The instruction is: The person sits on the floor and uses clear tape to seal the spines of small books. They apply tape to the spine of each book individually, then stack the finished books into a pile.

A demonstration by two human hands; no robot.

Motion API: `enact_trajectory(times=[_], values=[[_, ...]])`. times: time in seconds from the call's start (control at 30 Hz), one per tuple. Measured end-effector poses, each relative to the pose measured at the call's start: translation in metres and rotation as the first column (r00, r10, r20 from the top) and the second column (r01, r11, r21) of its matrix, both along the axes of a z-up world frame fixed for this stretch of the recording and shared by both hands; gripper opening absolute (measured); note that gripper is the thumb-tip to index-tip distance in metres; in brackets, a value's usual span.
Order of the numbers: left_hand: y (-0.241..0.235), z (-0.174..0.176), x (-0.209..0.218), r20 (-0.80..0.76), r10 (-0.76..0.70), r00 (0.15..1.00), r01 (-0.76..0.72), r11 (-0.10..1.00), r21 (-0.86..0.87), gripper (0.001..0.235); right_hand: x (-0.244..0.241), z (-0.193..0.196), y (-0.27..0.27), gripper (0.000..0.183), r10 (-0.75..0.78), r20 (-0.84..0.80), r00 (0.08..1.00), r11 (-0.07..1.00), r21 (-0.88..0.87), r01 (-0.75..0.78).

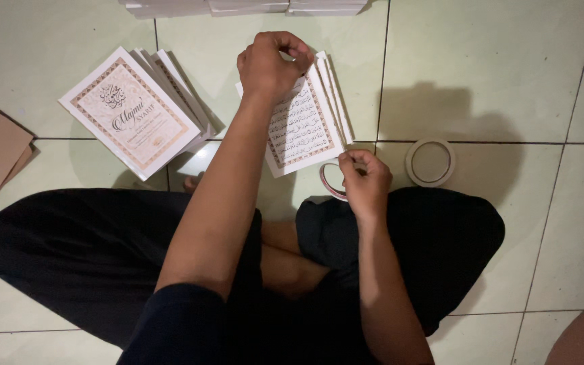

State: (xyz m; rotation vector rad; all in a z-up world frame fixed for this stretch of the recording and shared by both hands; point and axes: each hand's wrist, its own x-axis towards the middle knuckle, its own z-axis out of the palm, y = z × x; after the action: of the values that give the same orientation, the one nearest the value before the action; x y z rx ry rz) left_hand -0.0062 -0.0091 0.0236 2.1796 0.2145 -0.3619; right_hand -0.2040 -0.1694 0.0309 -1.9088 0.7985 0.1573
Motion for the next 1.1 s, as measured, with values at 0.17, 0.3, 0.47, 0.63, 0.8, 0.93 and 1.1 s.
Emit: enact_trajectory(times=[0.17,0.3,0.47,0.63,0.8,0.93,1.1], values=[[0.001,0.002,0.0,-0.001,-0.015,1.0,0.015,1.0,-0.009,0.016,-0.006,-0.019,-0.005,0.015,0.048,0.078,0.996,0.987,-0.157,-0.035],[0.0,0.008,-0.002,0.022,-0.031,0.999,0.032,0.999,-0.03,0.019,-0.006,-0.022,-0.006,0.01,0.071,0.117,0.991,0.979,-0.2,-0.046],[-0.001,0.007,-0.006,0.037,-0.029,0.999,0.029,0.999,-0.014,0.018,-0.006,-0.018,-0.003,0.005,0.118,0.231,0.966,0.969,-0.238,-0.062],[-0.003,0.01,-0.012,0.131,-0.046,0.99,0.044,0.999,0.02,0.021,-0.006,-0.03,-0.009,0.004,0.219,0.324,0.92,0.925,-0.369,-0.091],[-0.003,0.003,-0.014,0.266,-0.039,0.963,0.018,0.997,0.079,0.013,-0.003,-0.03,-0.014,0.008,0.391,0.349,0.852,0.823,-0.547,-0.154],[-0.003,0.007,-0.013,0.296,-0.028,0.955,-0.004,0.994,0.105,0.012,0.004,-0.033,-0.026,0.012,0.477,0.207,0.854,0.726,-0.641,-0.25],[-0.006,0.005,-0.02,0.238,-0.064,0.969,0.049,0.996,0.068,0.011,0.001,-0.029,-0.042,0.011,0.274,0.06,0.96,0.909,-0.342,-0.238]])
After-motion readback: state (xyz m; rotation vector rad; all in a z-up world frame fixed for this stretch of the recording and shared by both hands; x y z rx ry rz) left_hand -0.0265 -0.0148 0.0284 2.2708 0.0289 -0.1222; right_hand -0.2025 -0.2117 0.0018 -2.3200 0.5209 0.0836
